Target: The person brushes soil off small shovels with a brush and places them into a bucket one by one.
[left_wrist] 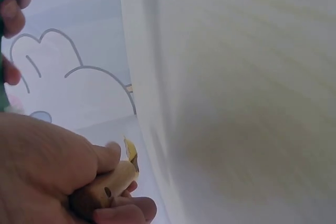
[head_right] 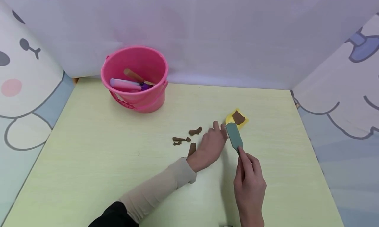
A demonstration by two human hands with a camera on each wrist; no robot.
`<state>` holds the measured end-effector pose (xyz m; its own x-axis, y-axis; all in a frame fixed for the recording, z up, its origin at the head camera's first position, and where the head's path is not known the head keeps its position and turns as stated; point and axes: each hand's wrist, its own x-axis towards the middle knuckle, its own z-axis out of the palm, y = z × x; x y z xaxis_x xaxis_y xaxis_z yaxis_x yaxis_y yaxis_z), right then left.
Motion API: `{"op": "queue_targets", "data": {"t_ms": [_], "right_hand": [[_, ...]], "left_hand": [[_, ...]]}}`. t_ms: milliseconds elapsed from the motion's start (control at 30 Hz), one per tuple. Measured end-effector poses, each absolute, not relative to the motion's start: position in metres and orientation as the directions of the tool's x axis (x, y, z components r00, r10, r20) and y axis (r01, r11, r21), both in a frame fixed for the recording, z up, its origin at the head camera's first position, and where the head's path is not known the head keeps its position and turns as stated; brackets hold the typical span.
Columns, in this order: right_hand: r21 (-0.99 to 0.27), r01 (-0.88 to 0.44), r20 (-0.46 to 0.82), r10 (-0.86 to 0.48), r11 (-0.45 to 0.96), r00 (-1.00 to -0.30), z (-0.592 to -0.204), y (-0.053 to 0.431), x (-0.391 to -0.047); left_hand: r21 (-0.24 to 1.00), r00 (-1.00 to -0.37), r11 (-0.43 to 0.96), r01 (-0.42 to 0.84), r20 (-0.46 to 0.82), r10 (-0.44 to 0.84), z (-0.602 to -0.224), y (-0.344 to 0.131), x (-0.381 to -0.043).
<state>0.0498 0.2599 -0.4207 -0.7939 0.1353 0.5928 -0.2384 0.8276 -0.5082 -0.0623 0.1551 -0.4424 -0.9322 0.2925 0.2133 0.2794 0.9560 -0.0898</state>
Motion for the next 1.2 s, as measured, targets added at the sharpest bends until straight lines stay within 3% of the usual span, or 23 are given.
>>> {"op": "queue_targets", "data": {"t_ms": [400,600,933,1200], "right_hand": [[-0.508,-0.232,0.591,0.139,0.829,-0.795,-0.419,0.260,0.048],[-0.520,-0.238,0.591,0.144,0.820,-0.794,-0.419,0.259,0.046],[-0.537,-0.137,0.464,0.156,0.833,-0.872,-0.417,0.259,0.050],[-0.540,-0.193,0.514,0.139,0.819,-0.847,-0.420,0.257,0.049]], "left_hand": [[0.070,-0.902,0.917,0.393,0.223,0.369,-0.428,0.106,-0.058],[0.077,-0.892,0.919,0.387,0.286,0.351,-0.429,0.091,-0.054],[0.113,-0.902,0.923,0.368,0.285,0.324,-0.423,0.074,-0.045],[0.100,-0.886,0.913,0.397,0.303,0.352,-0.419,0.061,-0.038]]}}
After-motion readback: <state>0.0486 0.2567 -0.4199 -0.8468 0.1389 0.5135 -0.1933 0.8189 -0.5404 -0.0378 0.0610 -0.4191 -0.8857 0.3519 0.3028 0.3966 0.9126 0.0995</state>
